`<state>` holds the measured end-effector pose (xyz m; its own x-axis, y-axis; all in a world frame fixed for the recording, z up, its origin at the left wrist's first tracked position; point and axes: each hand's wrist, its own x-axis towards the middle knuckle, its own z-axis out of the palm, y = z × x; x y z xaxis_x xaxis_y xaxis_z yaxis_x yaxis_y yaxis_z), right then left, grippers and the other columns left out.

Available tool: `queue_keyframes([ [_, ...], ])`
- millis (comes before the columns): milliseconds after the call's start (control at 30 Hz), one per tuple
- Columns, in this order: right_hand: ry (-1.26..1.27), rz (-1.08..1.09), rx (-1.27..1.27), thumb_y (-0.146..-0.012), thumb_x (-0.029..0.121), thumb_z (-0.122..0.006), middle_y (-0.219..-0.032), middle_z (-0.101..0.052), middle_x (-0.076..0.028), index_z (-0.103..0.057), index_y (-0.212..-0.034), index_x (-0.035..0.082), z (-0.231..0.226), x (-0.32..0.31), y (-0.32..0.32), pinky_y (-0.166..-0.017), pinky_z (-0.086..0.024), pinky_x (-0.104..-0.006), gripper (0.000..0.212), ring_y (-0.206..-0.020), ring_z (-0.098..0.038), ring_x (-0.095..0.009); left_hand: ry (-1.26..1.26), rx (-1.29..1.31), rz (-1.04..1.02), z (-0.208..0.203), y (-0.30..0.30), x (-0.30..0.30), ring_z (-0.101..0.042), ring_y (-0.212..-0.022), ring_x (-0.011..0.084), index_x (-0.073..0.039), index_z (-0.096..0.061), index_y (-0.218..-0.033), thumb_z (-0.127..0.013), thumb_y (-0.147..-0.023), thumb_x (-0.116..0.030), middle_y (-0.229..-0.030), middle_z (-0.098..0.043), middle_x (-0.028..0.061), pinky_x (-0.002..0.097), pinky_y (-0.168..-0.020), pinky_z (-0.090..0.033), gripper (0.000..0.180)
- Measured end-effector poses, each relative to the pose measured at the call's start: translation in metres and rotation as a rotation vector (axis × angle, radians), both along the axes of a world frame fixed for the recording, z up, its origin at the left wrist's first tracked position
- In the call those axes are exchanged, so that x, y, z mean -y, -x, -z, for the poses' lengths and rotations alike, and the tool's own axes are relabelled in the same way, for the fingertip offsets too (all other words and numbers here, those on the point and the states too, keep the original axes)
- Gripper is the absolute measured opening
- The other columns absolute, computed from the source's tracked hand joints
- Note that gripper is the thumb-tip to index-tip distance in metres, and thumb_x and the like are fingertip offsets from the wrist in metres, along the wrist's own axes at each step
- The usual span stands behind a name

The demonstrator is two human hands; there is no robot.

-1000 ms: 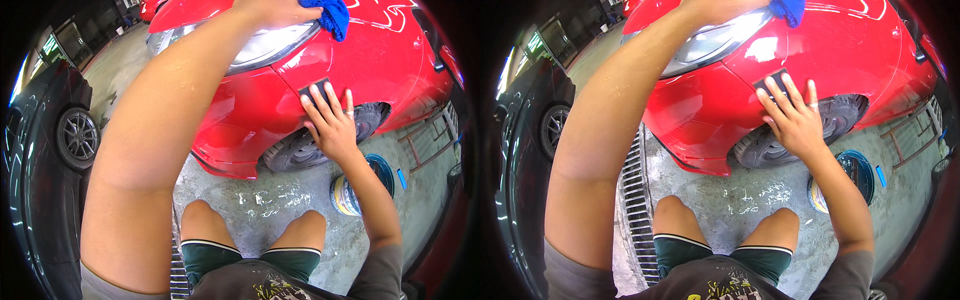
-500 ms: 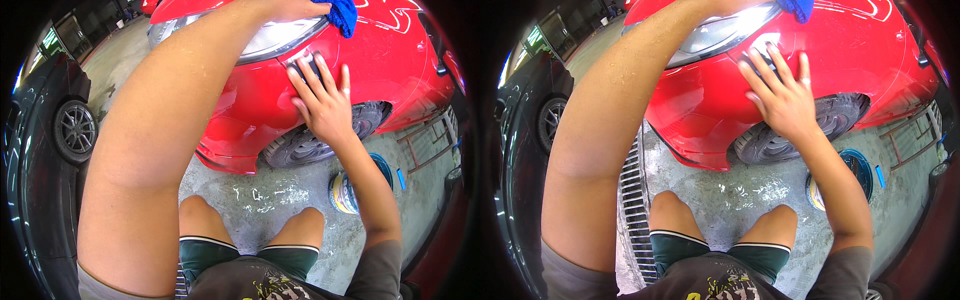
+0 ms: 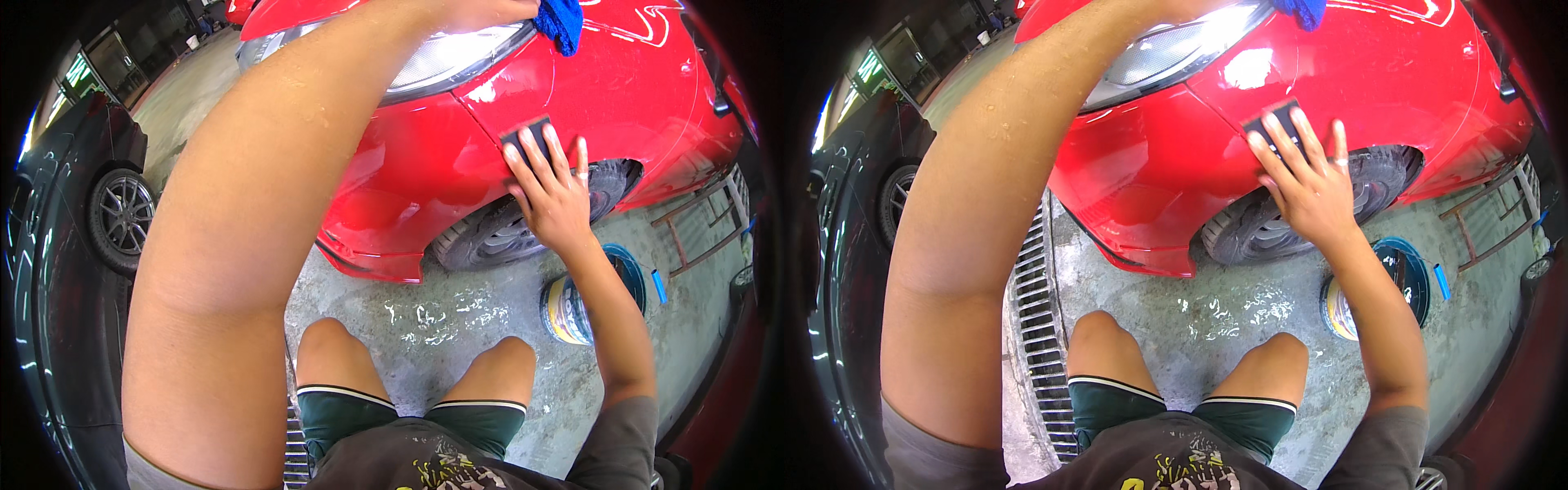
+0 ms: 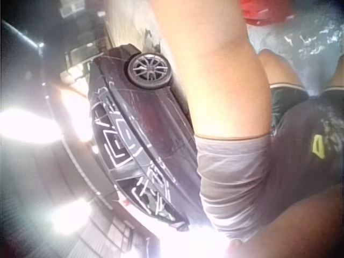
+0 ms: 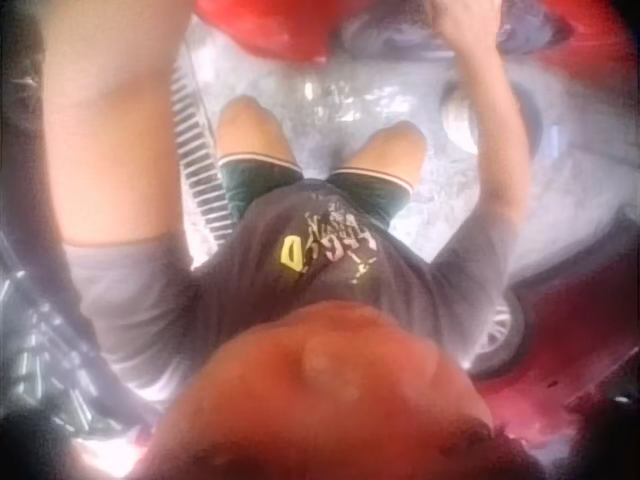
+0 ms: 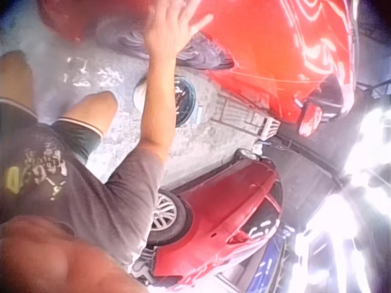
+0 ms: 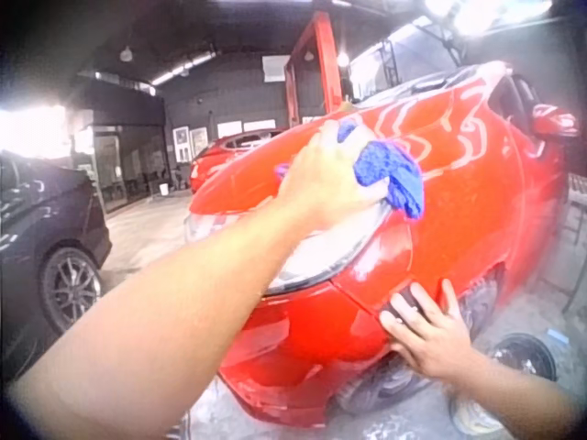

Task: The person scrubs the front fender and wheel arch of a red car using a small black abrasive pad and a blue microfiber cloth. They repeatedly dip the pad into a bucket of soapy water and wipe the treated area with the cloth.

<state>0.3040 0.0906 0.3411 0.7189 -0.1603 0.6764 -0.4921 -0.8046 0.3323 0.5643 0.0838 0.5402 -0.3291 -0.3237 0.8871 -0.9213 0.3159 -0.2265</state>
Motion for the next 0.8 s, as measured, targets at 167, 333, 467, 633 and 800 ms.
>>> queue_keyframes([
  [167, 0.058, -0.019, 0.06, -0.102, 0.038, -0.067, -0.169, -0.048, -0.001, -0.056, -0.159, 0.026, -0.046, -0.01, -0.054, -0.126, -0.019, -0.0701, 0.059, -0.16, -0.038, -0.027, -0.06, -0.015, -0.003, -0.01, -0.004, -0.015, -0.059, -0.129, 0.0482, -0.012, -0.058, -0.14, -0.081, -0.086, -0.043, -0.138, -0.057, 0.0269, 0.0563, -0.11, -0.05, 0.067],
  [333, -0.011, 0.046, -0.028, -0.101, 0.04, -0.067, -0.17, -0.049, -0.003, -0.059, -0.158, 0.025, 0.01, 0.016, 0.015, -0.128, -0.013, -0.069, 0.06, -0.161, -0.038, -0.03, -0.071, -0.03, 0.041, 0.008, 0.004, -0.004, -0.058, -0.13, 0.0471, -0.013, -0.058, -0.141, -0.081, -0.086, -0.044, -0.139, -0.057, 0.027, 0.0558, -0.112, -0.049, 0.067],
  [467, 0.02, -0.024, 0.057, -0.1, 0.037, -0.07, -0.168, -0.051, -0.004, -0.059, -0.157, 0.025, -0.027, 0.006, -0.027, -0.128, -0.015, -0.0691, 0.06, -0.16, -0.039, -0.031, -0.024, 0.029, 0.008, -0.008, -0.005, -0.004, -0.056, -0.133, 0.0484, -0.013, -0.057, -0.142, -0.081, -0.086, -0.045, -0.142, -0.056, 0.0283, 0.0549, -0.114, -0.047, 0.068],
  [633, -0.005, 0.003, 0.069, -0.099, 0.037, -0.071, -0.17, -0.048, -0.003, -0.059, -0.157, 0.024, -0.023, 0.001, -0.021, -0.127, -0.015, -0.0706, 0.061, -0.162, -0.036, -0.03, -0.075, -0.033, 0.008, -0.007, 0.0, -0.011, -0.055, -0.134, 0.0486, -0.014, -0.057, -0.141, -0.082, -0.085, -0.044, -0.146, -0.054, 0.0287, 0.0552, -0.116, -0.047, 0.069],
  [800, 0.011, 0.001, 0.073, -0.1, 0.038, -0.07, -0.17, -0.048, -0.002, -0.057, -0.158, 0.024, -0.023, 0.005, -0.019, -0.127, -0.017, -0.07, 0.062, -0.162, -0.036, -0.03, -0.112, -0.066, -0.04, -0.009, 0.003, -0.015, -0.057, -0.133, 0.0489, -0.014, -0.058, -0.141, -0.083, -0.084, -0.043, -0.149, -0.052, 0.0291, 0.0563, -0.114, -0.048, 0.068],
])
